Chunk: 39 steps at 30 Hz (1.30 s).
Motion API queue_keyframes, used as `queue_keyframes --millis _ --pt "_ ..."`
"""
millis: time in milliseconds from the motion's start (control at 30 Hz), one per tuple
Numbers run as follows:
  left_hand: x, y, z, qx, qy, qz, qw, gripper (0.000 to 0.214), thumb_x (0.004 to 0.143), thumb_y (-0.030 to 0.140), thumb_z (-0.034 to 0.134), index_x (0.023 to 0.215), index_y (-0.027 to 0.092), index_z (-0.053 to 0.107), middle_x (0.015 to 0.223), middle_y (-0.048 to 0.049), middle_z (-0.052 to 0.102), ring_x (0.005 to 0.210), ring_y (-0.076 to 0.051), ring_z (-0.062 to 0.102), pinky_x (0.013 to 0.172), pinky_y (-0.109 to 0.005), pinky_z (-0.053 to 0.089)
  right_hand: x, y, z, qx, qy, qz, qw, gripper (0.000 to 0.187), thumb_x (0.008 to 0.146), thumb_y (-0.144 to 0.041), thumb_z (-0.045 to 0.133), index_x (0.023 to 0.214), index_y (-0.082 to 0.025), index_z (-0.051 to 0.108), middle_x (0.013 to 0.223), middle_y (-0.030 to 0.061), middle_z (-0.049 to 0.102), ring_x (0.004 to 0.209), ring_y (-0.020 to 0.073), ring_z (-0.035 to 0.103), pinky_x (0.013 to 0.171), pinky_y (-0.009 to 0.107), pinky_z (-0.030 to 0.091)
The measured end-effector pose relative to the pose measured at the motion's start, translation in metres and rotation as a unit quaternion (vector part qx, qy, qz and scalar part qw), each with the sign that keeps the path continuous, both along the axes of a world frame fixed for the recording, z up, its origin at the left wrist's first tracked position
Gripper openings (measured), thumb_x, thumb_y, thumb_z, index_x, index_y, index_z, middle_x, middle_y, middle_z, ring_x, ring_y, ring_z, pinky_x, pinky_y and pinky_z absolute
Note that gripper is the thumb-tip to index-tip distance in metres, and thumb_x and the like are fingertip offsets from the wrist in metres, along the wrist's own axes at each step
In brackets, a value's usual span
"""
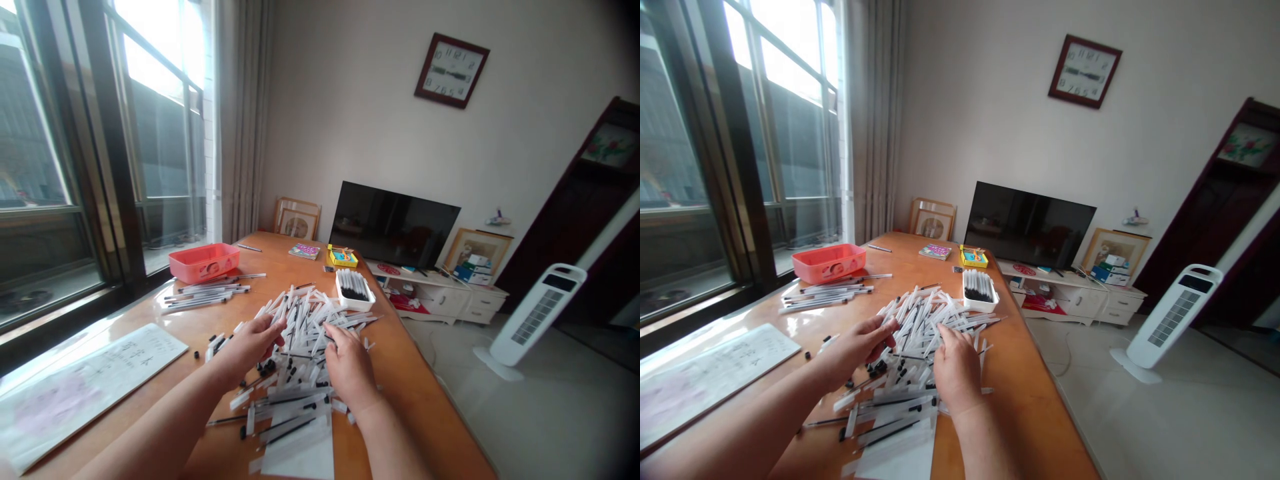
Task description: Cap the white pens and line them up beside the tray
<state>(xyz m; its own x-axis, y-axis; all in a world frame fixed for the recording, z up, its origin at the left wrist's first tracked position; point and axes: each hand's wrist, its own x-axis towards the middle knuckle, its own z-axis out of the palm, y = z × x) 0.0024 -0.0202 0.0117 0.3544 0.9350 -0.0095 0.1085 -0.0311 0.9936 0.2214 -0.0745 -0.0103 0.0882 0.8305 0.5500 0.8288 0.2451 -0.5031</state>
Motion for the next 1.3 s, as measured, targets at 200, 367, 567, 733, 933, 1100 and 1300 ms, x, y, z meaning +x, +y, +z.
queue_keyframes --millis 200,367,567,733,933,1100,1300 --pt "0.0 -0.006 0.017 -0.151 -0.216 -0.025 0.964 0.041 0.089 0.053 0.057 0.103 0.016 0.063 0.082 -0.0042 0.063 0.058 -0.01 0.048 0.052 -0.022 0.037 -0.007 -0.005 0.01 0.016 0.119 0.008 0.993 0.027 0.091 -0.024 0.05 0.105 -0.021 0.073 0.102 0.0073 0.074 0.096 0.0238 0.066 0.086 0.034 0.049" --pt "0.002 -0.013 0.022 -0.157 -0.233 -0.06 0.958 0.032 0.091 0.045 0.055 0.107 0.018 0.062 0.084 -0.003 0.063 0.06 -0.01 0.048 0.053 -0.021 0.037 -0.018 -0.011 0.017 -0.032 0.255 0.073 0.964 0.027 0.093 -0.04 0.053 0.09 -0.019 0.07 0.079 0.0026 0.071 0.073 0.0189 0.064 0.068 0.028 0.047" --pt "0.017 -0.027 0.018 0.015 -0.006 -0.108 0.994 0.037 0.088 0.055 0.058 0.091 0.018 0.062 0.074 -0.0013 0.064 0.052 -0.009 0.04 0.049 -0.023 0.028 -0.018 -0.014 0.024 -0.069 0.386 0.078 0.917 0.041 0.093 -0.057 0.051 0.088 -0.019 0.066 0.076 0.0028 0.069 0.065 0.0169 0.061 0.059 0.025 0.045" --pt "0.02 -0.035 0.024 0.149 0.114 -0.115 0.975 0.038 0.091 0.055 0.051 0.082 0.02 0.063 0.073 -0.0014 0.064 0.062 -0.014 0.047 0.059 -0.025 0.038 -0.012 -0.011 0.023 -0.081 0.397 0.074 0.911 0.05 0.093 -0.064 0.047 0.073 -0.02 0.059 0.056 -0.0023 0.052 0.052 0.0132 0.045 0.05 0.024 0.037" --pt "0.018 -0.037 0.023 0.211 0.161 -0.112 0.958 0.035 0.093 0.052 0.049 0.092 0.022 0.067 0.073 -0.0027 0.065 0.066 -0.018 0.054 0.062 -0.025 0.039 -0.011 -0.013 0.026 -0.046 0.323 0.085 0.942 0.053 0.091 -0.066 0.046 0.064 -0.021 0.053 0.055 -0.0026 0.049 0.055 0.0141 0.044 0.052 0.025 0.037" --pt "0.011 -0.033 0.022 0.238 0.169 -0.11 0.95 0.033 0.091 0.05 0.051 0.087 0.023 0.069 0.07 -0.0028 0.064 0.062 -0.018 0.052 0.06 -0.026 0.038 -0.004 -0.02 0.034 -0.089 0.253 0.137 0.953 0.046 0.097 -0.056 0.045 0.069 -0.021 0.052 0.06 -0.0042 0.047 0.059 0.0131 0.044 0.057 0.024 0.036" --pt "0.004 -0.024 0.018 0.23 0.198 -0.143 0.942 0.04 0.096 0.052 0.041 0.088 0.023 0.068 0.066 -0.0007 0.061 0.058 -0.016 0.049 0.06 -0.026 0.037 -0.001 -0.022 0.037 -0.108 0.273 0.183 0.938 0.033 0.096 -0.05 0.051 0.093 -0.02 0.063 0.079 -0.0002 0.065 0.062 0.0128 0.055 0.061 0.024 0.043"
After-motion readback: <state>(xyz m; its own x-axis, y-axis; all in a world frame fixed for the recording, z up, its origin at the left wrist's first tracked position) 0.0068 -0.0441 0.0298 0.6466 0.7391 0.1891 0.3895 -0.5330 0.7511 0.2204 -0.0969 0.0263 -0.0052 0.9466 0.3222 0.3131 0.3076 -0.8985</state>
